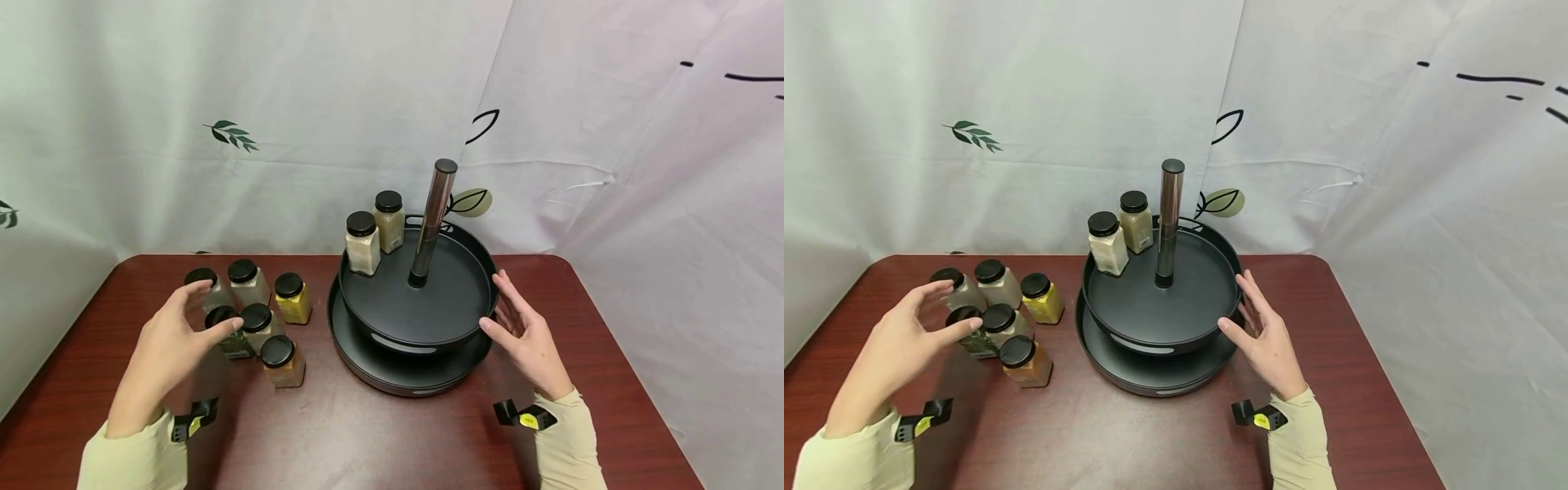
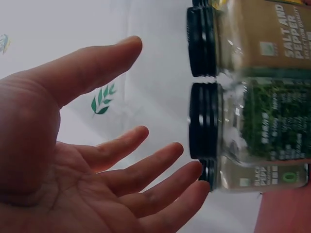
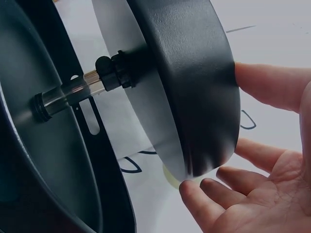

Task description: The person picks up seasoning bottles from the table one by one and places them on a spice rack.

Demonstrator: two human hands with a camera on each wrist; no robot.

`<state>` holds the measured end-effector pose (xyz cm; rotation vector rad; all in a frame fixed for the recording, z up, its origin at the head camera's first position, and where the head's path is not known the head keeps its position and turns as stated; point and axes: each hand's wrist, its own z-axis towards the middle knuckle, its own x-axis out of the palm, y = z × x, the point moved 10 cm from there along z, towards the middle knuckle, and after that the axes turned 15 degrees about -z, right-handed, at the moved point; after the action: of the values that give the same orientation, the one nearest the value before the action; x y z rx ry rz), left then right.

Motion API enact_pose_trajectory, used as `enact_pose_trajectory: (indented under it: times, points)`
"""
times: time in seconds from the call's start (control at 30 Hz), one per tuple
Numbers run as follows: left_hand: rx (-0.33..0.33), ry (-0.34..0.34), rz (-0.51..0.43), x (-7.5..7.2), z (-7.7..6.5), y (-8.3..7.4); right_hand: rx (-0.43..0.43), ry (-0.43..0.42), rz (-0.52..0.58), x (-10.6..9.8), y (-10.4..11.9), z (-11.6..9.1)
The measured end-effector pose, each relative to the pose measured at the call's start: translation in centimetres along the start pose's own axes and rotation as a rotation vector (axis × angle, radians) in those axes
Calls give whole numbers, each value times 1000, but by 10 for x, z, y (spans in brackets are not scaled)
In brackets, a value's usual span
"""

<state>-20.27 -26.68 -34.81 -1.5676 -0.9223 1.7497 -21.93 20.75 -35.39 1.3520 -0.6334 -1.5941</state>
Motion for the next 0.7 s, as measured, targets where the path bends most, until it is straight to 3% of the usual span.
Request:
enact_pose_trajectory:
  times: [0.5, 0.7]
  points:
    - [-62, 67, 9, 9, -3, 27, -5, 53, 24, 9, 0, 1]
    - [-54, 76, -6, 14, 0, 34, -18, 48, 11, 10, 2, 2]
